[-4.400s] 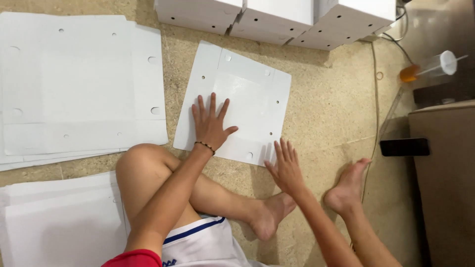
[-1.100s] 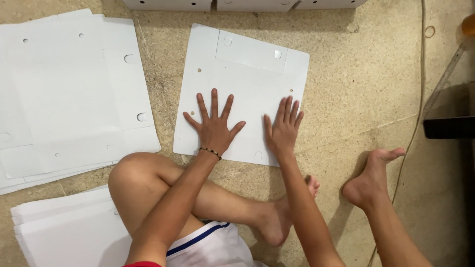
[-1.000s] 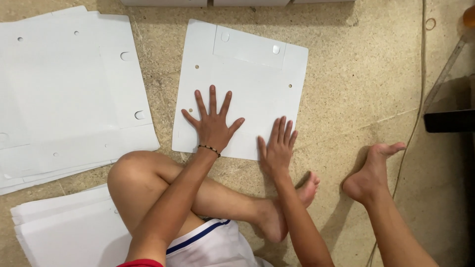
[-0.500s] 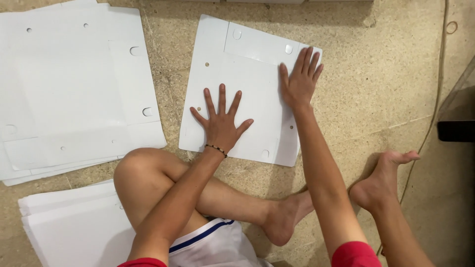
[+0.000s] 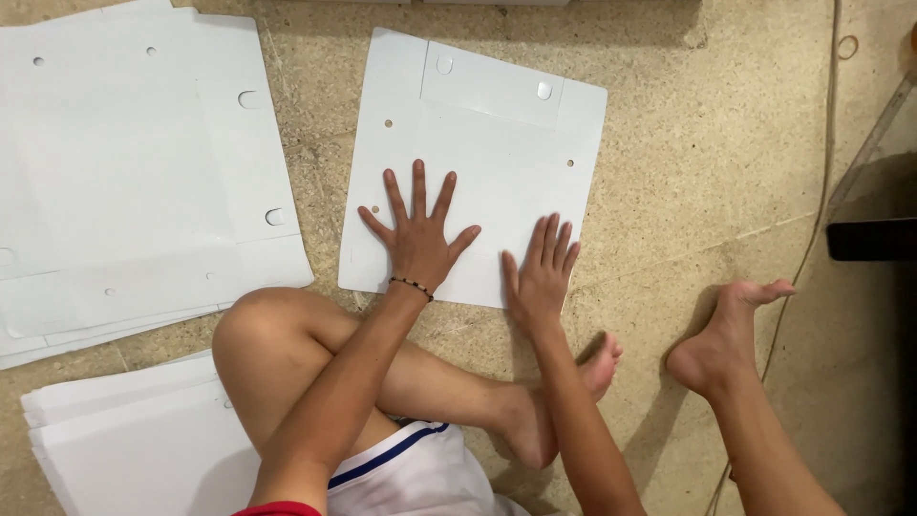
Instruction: Folding flat cardboard sheets into three-dimensional boxes while sitting on the floor.
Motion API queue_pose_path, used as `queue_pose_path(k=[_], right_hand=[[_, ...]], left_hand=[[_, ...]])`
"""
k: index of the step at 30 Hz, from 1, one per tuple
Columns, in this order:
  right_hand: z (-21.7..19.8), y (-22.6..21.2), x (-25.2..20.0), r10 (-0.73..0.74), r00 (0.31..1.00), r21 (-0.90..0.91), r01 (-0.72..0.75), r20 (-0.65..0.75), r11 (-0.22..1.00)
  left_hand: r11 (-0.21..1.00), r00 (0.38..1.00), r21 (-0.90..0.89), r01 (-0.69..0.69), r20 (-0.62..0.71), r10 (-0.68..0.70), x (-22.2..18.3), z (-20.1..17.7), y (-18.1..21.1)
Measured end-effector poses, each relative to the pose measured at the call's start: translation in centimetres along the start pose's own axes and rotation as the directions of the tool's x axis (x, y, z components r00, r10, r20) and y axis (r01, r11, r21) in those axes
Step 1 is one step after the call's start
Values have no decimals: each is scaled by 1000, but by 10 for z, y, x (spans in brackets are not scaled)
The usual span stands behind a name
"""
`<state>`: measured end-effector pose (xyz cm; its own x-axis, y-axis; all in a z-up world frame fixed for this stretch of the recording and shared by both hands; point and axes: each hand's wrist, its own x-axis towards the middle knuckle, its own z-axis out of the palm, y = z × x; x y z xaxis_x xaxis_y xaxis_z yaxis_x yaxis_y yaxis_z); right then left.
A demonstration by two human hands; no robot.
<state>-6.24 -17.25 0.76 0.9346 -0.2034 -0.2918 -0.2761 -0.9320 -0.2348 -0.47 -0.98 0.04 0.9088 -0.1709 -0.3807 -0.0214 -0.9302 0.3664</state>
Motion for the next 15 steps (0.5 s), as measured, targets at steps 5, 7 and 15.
queue_pose_path(k=[5,7,15], right_hand=[[-1,2,-27,0,994,-30,3,110,1000],[3,9,0,4,996,-33,-1,88,999],[-26,-10,151,-85,995,-80,80,-58,994]], left_hand=[[1000,1000,-7,-4,-5,4,0,0,-1],[1000,1000,-8,-4,6,4,0,-1,-1],[1000,1000,-21,8,26,-7,1,-3,0]])
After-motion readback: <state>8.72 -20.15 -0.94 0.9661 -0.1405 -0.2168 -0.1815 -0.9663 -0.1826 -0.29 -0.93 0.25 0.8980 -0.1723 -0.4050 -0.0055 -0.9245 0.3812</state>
